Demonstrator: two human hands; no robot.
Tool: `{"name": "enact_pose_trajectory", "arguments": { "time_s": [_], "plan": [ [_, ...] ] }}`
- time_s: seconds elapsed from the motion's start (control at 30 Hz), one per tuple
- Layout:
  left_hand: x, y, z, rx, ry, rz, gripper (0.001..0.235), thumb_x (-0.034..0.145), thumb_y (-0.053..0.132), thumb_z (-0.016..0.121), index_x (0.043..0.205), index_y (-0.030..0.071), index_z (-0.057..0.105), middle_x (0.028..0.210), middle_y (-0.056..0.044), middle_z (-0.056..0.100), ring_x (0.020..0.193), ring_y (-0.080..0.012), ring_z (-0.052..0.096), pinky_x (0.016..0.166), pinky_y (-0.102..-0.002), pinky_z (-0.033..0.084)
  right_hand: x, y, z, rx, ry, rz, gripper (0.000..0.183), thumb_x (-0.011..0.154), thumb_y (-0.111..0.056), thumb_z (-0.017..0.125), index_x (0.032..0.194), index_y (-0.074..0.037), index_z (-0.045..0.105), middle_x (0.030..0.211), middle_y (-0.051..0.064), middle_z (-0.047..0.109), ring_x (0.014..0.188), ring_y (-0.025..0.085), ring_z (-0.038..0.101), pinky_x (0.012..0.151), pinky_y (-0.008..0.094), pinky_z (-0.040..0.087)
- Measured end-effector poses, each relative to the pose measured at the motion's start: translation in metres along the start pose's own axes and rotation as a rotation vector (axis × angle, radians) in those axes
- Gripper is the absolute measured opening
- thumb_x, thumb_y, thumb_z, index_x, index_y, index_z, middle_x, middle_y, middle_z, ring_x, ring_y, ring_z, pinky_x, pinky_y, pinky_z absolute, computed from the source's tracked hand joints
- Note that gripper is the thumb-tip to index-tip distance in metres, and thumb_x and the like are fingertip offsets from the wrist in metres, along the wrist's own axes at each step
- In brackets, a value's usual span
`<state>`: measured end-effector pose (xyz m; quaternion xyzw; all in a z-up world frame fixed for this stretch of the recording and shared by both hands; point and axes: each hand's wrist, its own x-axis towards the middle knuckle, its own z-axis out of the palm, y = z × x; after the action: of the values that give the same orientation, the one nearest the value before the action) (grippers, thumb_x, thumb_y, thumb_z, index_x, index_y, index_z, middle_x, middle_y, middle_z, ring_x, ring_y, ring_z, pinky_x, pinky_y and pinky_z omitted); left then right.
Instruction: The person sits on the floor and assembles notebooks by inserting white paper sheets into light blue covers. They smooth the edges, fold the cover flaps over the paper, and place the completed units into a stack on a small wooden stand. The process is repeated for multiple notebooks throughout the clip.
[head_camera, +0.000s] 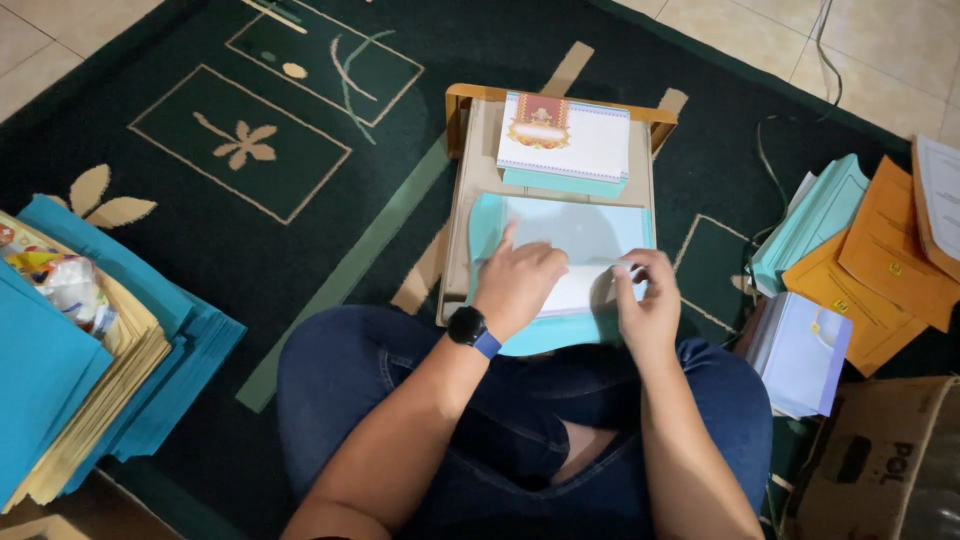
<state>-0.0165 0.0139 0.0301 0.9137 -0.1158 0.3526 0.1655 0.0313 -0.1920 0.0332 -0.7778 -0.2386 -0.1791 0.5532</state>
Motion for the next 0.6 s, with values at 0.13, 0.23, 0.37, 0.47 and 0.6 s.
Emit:
{"name": "enact_pose_trajectory", "arguments": {
  "time_s": [0.13,0.23,0.37,0.47,0.6],
  "plan": [
    [0.006,-0.007,-0.031,-0.132,-0.063,-0.266,0.014,0.1,0.04,0.06,0.108,0.03,0.065,0.076,0.003,0.073,0.08,-0.0256,0.075,0.072,-0.042,0.06,0.004,-0.016,0.001,-0.025,0.129,0.054,0.044,0.096,0.002,0.072,0.132,-0.008,0.049,0.121,0.009,0.057,0.111,0.02,0.054,0.089,0.032,0.037],
    [0.014,-0.002,-0.043,-0.376,0.051,-0.545,0.018,0.103,0.039,0.059,0.113,0.027,0.067,0.066,-0.004,0.071,0.071,-0.0366,0.072,0.055,-0.037,0.058,-0.001,-0.001,0.007,0.108,0.111,0.171,0.039,0.104,-0.003,0.063,0.136,-0.007,0.04,0.126,0.009,0.053,0.116,0.021,0.054,0.089,0.032,0.036],
    [0.018,0.007,-0.048,-0.565,0.204,-0.784,0.015,0.105,0.028,0.056,0.113,0.017,0.06,0.085,-0.024,0.073,0.089,-0.0435,0.072,0.066,-0.043,0.061,-0.008,0.013,0.015,0.323,-0.042,0.347,0.053,0.098,0.002,0.066,0.143,-0.005,0.039,0.117,0.009,0.057,0.102,0.014,0.062,0.088,0.026,0.048],
    [0.007,0.007,-0.02,-0.474,0.2,-0.745,0.034,0.102,0.014,0.054,0.135,0.007,0.048,0.114,-0.035,0.065,0.11,-0.047,0.065,0.083,-0.052,0.06,-0.006,-0.002,0.013,0.188,-0.176,0.378,0.05,0.096,0.001,0.067,0.143,0.004,0.048,0.12,0.022,0.061,0.111,0.032,0.065,0.088,0.041,0.053],
    [0.005,0.009,-0.026,0.02,-0.119,-0.472,0.078,0.086,0.01,0.072,0.155,-0.002,0.039,0.162,-0.035,0.025,0.151,-0.0535,0.022,0.116,-0.067,0.028,-0.008,0.005,0.011,-0.087,-0.297,0.331,0.052,0.096,-0.006,0.068,0.145,0.002,0.055,0.131,0.031,0.063,0.125,0.046,0.06,0.096,0.053,0.053]
  ]
}}
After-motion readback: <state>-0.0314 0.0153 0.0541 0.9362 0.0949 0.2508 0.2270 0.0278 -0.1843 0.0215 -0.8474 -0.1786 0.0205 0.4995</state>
